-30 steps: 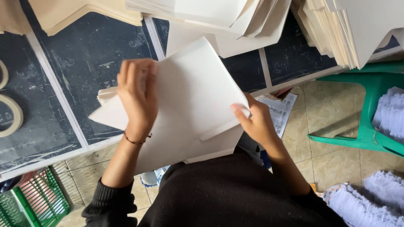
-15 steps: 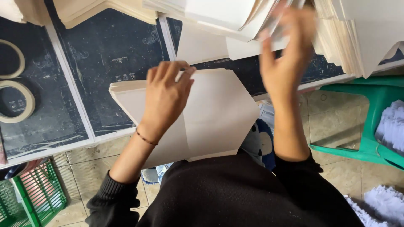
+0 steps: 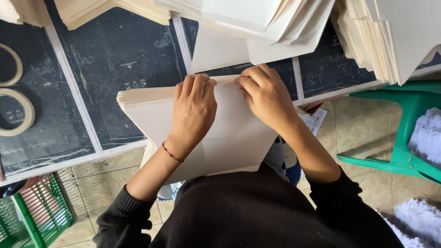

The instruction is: The person folds white paper sheets in half by hand, aligning the edges and pressing the crease. They repeat this process for multiple sheets, stacking the folded papers on the table.

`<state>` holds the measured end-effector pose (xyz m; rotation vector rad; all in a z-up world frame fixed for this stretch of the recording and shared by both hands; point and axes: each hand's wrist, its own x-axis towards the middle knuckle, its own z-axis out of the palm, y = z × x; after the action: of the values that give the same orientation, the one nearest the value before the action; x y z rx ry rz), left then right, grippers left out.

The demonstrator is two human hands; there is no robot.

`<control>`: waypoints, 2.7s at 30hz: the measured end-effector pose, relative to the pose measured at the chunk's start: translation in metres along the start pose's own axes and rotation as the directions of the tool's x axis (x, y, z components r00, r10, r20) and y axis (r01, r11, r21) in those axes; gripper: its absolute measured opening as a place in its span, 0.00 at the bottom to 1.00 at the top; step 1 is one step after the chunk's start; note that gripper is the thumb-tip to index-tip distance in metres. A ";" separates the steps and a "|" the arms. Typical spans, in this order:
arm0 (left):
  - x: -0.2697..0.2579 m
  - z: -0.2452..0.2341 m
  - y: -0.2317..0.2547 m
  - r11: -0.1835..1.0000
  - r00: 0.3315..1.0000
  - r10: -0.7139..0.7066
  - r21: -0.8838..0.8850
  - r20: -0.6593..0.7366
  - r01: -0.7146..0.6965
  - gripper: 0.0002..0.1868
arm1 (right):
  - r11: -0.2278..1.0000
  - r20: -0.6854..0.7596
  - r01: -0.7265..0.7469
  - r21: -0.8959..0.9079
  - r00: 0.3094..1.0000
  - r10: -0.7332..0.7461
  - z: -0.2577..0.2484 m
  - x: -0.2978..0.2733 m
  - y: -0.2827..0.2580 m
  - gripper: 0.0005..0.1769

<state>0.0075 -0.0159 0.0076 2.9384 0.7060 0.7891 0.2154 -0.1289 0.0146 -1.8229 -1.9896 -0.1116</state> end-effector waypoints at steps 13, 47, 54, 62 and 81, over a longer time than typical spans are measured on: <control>0.004 -0.032 0.001 0.998 0.999 -0.020 -0.063 0.041 0.022 0.13 | 0.998 0.054 0.028 0.054 0.998 -0.031 -0.035 0.016 -0.011 0.06; -0.003 -0.004 -0.025 0.900 0.990 -0.070 -0.436 -0.122 0.011 0.03 | 0.881 -0.184 -0.371 0.295 0.882 0.433 -0.038 -0.083 -0.018 0.17; 0.000 -0.007 -0.024 0.840 0.983 -0.172 -0.531 -0.067 0.110 0.02 | 0.551 -0.030 -0.557 0.621 0.686 0.727 -0.022 -0.090 -0.067 0.23; -0.001 -0.006 -0.018 0.854 0.985 -0.167 -0.506 -0.044 0.122 0.08 | 0.592 -0.043 -0.458 0.663 0.766 0.641 -0.015 -0.075 -0.088 0.32; -0.001 0.011 -0.011 0.925 0.970 -0.202 -0.352 -0.134 0.144 0.09 | 0.874 0.001 -0.380 0.304 0.917 0.399 0.000 -0.075 -0.089 0.52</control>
<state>0.0076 -0.0055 -0.0043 2.4851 0.7412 1.0320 0.1322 -0.2100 0.0072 -1.9450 -1.4625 0.2419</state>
